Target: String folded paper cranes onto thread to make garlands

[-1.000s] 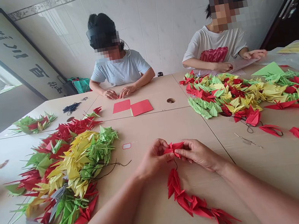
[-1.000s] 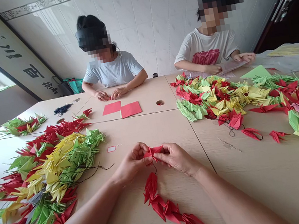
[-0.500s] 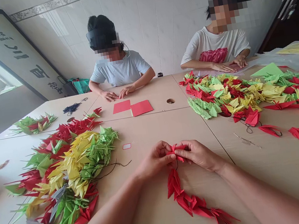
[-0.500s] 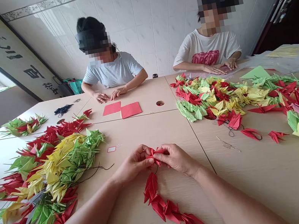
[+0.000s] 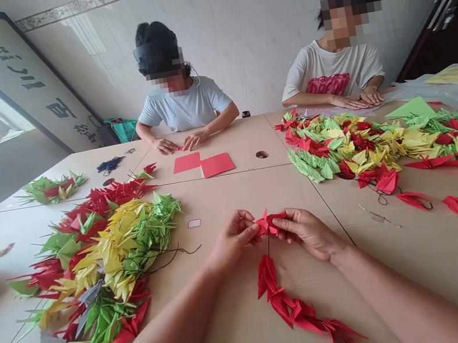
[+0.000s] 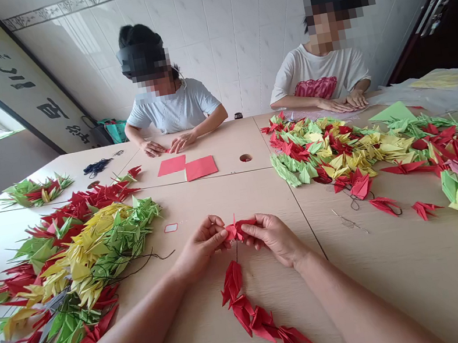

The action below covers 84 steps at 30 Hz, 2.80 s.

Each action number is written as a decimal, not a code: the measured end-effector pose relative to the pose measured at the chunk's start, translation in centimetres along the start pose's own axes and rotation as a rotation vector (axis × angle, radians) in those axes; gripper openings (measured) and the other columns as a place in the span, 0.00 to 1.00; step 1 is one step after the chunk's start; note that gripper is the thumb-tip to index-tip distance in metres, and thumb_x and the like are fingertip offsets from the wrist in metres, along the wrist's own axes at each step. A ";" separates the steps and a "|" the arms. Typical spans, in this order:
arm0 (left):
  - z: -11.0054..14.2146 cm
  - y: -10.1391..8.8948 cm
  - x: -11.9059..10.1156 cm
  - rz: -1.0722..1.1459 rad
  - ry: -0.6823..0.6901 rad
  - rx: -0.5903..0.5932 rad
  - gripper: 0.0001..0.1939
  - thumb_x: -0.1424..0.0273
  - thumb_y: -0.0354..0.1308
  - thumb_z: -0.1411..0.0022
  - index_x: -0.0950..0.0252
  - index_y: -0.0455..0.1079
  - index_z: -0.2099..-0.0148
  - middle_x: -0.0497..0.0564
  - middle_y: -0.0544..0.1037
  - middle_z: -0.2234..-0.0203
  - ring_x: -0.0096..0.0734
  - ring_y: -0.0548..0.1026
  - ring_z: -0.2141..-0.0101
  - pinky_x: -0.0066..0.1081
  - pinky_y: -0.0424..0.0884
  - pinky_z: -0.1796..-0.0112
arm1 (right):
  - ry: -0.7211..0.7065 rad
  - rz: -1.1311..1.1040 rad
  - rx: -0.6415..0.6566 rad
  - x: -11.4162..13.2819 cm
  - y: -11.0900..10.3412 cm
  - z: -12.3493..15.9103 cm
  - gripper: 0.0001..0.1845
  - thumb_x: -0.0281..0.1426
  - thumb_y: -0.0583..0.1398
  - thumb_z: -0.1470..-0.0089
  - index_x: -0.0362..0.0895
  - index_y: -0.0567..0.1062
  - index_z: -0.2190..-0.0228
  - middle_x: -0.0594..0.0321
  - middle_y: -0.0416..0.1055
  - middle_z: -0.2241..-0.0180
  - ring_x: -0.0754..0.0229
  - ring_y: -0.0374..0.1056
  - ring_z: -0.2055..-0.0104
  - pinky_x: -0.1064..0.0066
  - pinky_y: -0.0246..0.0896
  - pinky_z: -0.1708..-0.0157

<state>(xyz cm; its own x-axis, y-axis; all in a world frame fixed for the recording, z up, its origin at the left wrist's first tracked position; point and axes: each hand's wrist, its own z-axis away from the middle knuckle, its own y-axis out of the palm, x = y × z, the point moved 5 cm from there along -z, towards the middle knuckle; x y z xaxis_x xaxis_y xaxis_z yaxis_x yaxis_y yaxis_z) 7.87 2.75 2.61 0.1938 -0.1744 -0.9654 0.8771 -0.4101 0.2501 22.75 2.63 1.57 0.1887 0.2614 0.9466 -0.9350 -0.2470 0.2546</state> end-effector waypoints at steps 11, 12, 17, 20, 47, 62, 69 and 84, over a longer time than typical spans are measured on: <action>0.7 1.1 0.5 -0.179 -0.016 0.052 0.33 0.66 0.62 0.48 0.58 0.51 0.43 0.53 0.74 0.63 0.32 0.72 0.61 0.33 0.65 0.59 | 0.030 -0.246 -0.089 -0.2 -0.8 -0.3 0.13 0.36 0.67 0.60 0.42 0.74 0.73 0.66 0.70 0.77 0.69 0.63 0.76 0.79 0.55 0.80; 0.8 1.4 0.7 -0.190 -0.024 0.083 0.35 0.66 0.62 0.47 0.57 0.48 0.41 0.53 0.74 0.63 0.32 0.72 0.62 0.32 0.66 0.61 | 0.026 -0.245 -0.086 -0.2 -0.7 -0.3 0.12 0.36 0.67 0.60 0.42 0.74 0.74 0.66 0.70 0.77 0.69 0.63 0.76 0.79 0.55 0.80; 1.0 2.0 1.2 -0.156 -0.056 0.121 0.31 0.66 0.60 0.46 0.58 0.52 0.43 0.49 0.72 0.71 0.28 0.71 0.70 0.28 0.65 0.69 | 0.009 -0.248 -0.162 -0.2 -1.1 -0.3 0.14 0.37 0.68 0.62 0.42 0.74 0.74 0.68 0.69 0.80 0.70 0.62 0.78 0.80 0.54 0.82; 1.0 1.6 0.8 -0.038 -0.076 0.083 0.34 0.66 0.61 0.47 0.57 0.50 0.41 0.49 0.73 0.71 0.31 0.72 0.68 0.29 0.66 0.68 | -0.017 -0.247 -0.221 -0.3 -1.5 -0.4 0.15 0.38 0.68 0.63 0.42 0.73 0.74 0.68 0.68 0.80 0.70 0.62 0.79 0.79 0.53 0.83; 0.3 0.1 1.4 0.419 -0.217 -0.183 0.37 0.78 0.57 0.47 0.62 0.44 0.39 0.51 0.75 0.69 0.29 0.75 0.70 0.29 0.71 0.69 | -0.532 0.881 0.268 0.9 4.0 2.3 0.20 0.21 0.57 0.52 0.53 0.75 0.60 0.62 0.65 0.63 0.60 0.65 0.60 0.69 0.63 0.58; 0.5 0.7 0.9 0.362 -0.238 -0.065 0.23 0.69 0.59 0.44 0.61 0.61 0.46 0.51 0.74 0.65 0.25 0.73 0.70 0.26 0.69 0.69 | -0.440 0.760 0.058 1.3 2.6 1.6 0.17 0.26 0.54 0.47 0.50 0.70 0.55 0.60 0.72 0.59 0.57 0.68 0.58 0.65 0.63 0.58; 0.3 0.9 0.7 0.273 -0.146 -0.023 0.17 0.67 0.60 0.45 0.63 0.66 0.53 0.51 0.73 0.64 0.24 0.72 0.68 0.26 0.69 0.66 | -0.325 0.535 -0.013 0.5 1.4 0.5 0.14 0.30 0.55 0.47 0.46 0.68 0.57 0.61 0.73 0.66 0.60 0.69 0.65 0.67 0.65 0.61; 0.5 0.9 1.1 0.048 -0.091 -0.051 0.23 0.64 0.61 0.46 0.58 0.62 0.48 0.52 0.71 0.61 0.30 0.72 0.64 0.33 0.69 0.62 | -0.391 0.788 -0.164 0.7 0.6 0.6 0.14 0.30 0.54 0.46 0.49 0.68 0.56 0.62 0.75 0.64 0.58 0.71 0.63 0.67 0.65 0.62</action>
<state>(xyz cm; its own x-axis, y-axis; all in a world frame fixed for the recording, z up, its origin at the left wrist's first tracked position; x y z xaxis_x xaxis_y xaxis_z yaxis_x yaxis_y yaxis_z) 8.65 1.73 1.80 0.1972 -0.2740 -0.9413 0.8896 -0.3535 0.2893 22.51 2.07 2.46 -0.4658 -0.2725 0.8419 -0.8618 -0.0762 -0.5015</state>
